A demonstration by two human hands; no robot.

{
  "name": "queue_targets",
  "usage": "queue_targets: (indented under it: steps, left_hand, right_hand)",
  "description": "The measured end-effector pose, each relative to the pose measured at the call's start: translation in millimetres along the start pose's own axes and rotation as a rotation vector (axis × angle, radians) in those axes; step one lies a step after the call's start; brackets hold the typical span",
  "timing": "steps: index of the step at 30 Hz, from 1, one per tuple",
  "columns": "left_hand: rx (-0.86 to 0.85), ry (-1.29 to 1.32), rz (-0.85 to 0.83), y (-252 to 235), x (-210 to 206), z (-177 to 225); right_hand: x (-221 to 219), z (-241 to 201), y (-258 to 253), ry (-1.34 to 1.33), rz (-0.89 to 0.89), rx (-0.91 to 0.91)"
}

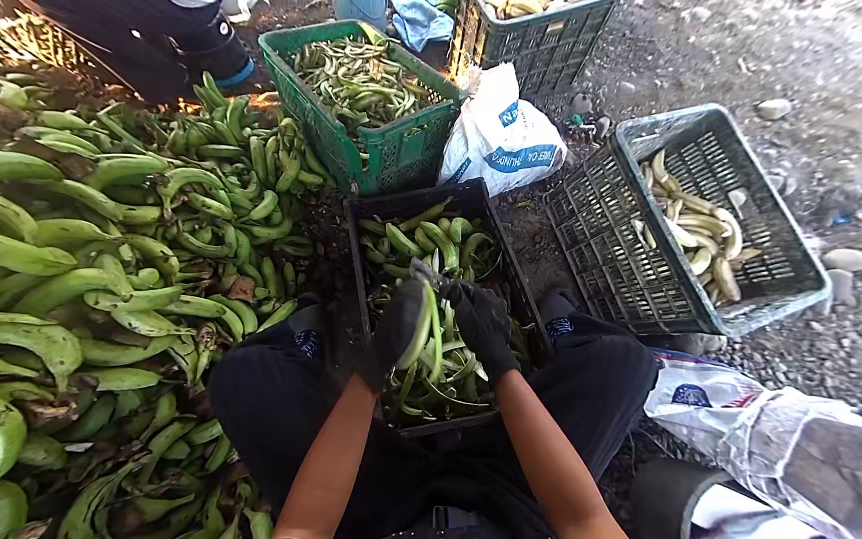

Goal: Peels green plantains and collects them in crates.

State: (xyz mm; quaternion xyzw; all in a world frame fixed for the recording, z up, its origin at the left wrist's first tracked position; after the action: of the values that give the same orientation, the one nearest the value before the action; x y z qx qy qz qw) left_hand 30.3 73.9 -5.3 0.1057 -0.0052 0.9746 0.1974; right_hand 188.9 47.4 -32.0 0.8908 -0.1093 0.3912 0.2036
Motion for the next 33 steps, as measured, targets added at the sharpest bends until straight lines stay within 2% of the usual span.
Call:
queue_targets:
  steps: [1, 2, 3, 5, 6, 8, 10, 12, 14, 18, 20, 23, 25, 27, 29, 31, 33]
  left_hand:
    - [0.046, 0.025, -0.062, 3.9, -7.8, 0.8]
    - [0.096, 0.112, -0.047, 5.1, -11.0, -2.9]
    - [0.145, 0.248, 0.011, 2.1, -8.5, -11.6]
    - [0.235, 0.576, 0.232, -3.6, 8.1, -28.9]
    - [0.258, 0.745, 0.306, -4.5, 15.4, -37.9]
    - [0.3, 0.966, 0.324, -0.8, 21.8, -59.0]
    - [0.335, 1.035, 0.317, 6.2, 22.0, -70.0]
    - [0.352, 0.873, 0.369, 6.5, 24.0, -70.3]
    - [0.283, 0.674, 0.38, 4.6, 28.8, -63.1]
    - [0.179, 0.5, 0.364, 1.6, 36.3, -48.4]
    - [0.109, 0.333, 0.32, -0.3, 37.5, -39.1]
    - [0.009, -0.003, 0.178, -4.9, 25.1, -3.2]
    - [0.019, -0.109, 0.117, 5.2, 12.6, 15.6]
    - [0.063, 0.083, 0.171, 6.4, 11.0, 11.5]
    - [0.097, 0.569, 0.151, -3.8, 11.7, -12.9]
    - [0.192, 0.868, 0.152, -7.1, 14.8, -30.7]
    - [0.284, 0.901, 0.21, -5.5, 20.5, -40.7]
  right_hand:
    - [5.3, 1.6, -5.6, -0.052, 0.014, -0.006]
    - [8.6, 2.3, -7.1, -0.089, 0.029, -0.004]
    - [9.9, 1.5, -5.1, -0.097, 0.046, 0.004]
    - [5.2, -2.6, 10.7, -0.04, 0.059, 0.058]
    - [-0.6, -5.5, 25.1, 0.001, 0.104, 0.142]
    - [-10.8, -10.1, 53.7, 0.021, 0.306, 0.395]
    - [-14.4, -11.1, 64.1, 0.025, 0.404, 0.479]
    - [-11.8, -13.3, 57.2, 0.017, 0.3, 0.364]
    - [-12.1, -11.3, 46.6, 0.045, 0.154, 0.25]
    - [-7.8, -15.0, 52.6, 0.035, 0.233, 0.366]
    - [-7.7, -13.8, 51.8, 0.035, 0.215, 0.339]
    - [-9.9, -9.8, 30.7, 0.0, -0.015, 0.089]
    - [-9.8, -6.9, 16.2, -0.092, -0.068, 0.053]
    - [-7.9, -6.7, 11.7, -0.163, -0.054, 0.066]
    - [-6.9, -7.7, 18.1, -0.136, 0.011, 0.121]
    - [-7.3, -8.3, 34.5, -0.08, 0.096, 0.298]
    - [-7.6, -9.6, 50.2, -0.028, 0.273, 0.525]
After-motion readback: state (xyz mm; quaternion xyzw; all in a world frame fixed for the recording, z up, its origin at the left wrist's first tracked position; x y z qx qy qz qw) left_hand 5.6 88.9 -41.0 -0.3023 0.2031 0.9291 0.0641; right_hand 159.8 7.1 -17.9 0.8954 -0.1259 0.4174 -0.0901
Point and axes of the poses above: each hand's wrist, its own y-axis away from the middle knuckle, its own x-axis out of the back of the hand, z = x × y, the point moved 8 cm from there along -y, towards the middle knuckle, and after that the axes turned 2 degrees about -x, right-handed, at the moved point
